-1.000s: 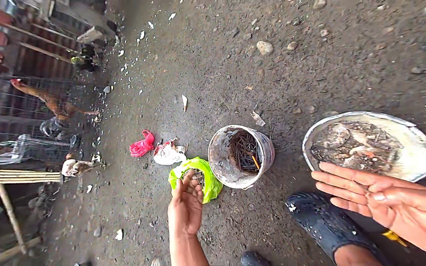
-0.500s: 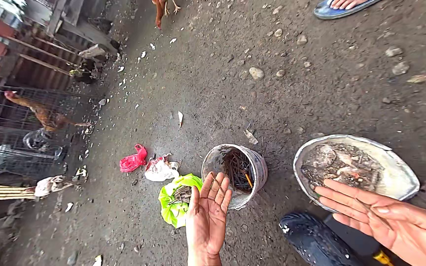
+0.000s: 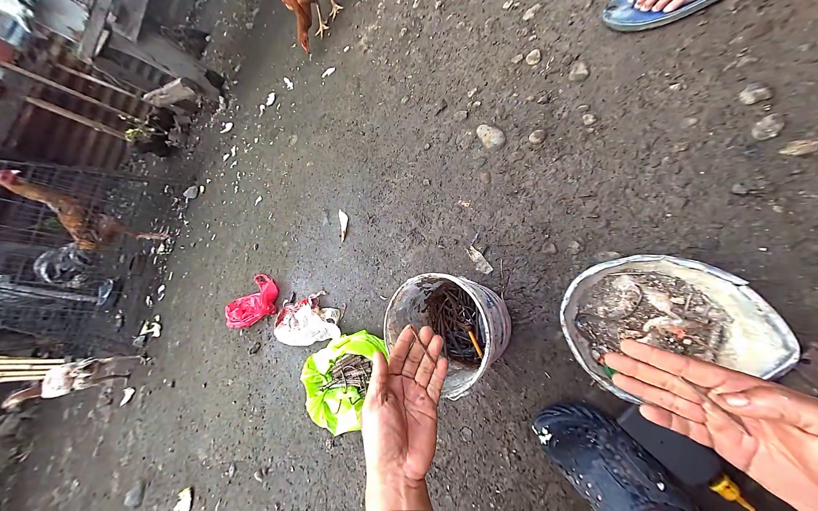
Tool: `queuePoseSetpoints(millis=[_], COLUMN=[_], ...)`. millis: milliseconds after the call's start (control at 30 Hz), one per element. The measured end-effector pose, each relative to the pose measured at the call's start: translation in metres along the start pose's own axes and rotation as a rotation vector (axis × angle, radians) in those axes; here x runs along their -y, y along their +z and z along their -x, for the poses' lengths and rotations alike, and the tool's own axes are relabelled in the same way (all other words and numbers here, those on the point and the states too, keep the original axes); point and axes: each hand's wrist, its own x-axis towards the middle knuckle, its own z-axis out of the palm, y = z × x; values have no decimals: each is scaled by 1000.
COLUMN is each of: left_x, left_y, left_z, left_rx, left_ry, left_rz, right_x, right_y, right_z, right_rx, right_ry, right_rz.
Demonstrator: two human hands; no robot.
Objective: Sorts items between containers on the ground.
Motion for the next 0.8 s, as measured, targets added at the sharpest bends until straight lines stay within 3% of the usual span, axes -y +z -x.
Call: queuePoseSetpoints(millis=[300,800], left_x=[28,33], left_y=[9,9], left_z=[-11,-13], left_rx=[-120,-85], left_ry=[175,137], left_rz=[-85,-181], right_x=[6,2], right_y=[5,1], right_z=[1,4], right_rx=[-85,-83], right_ry=[39,8], right_rz=[32,40])
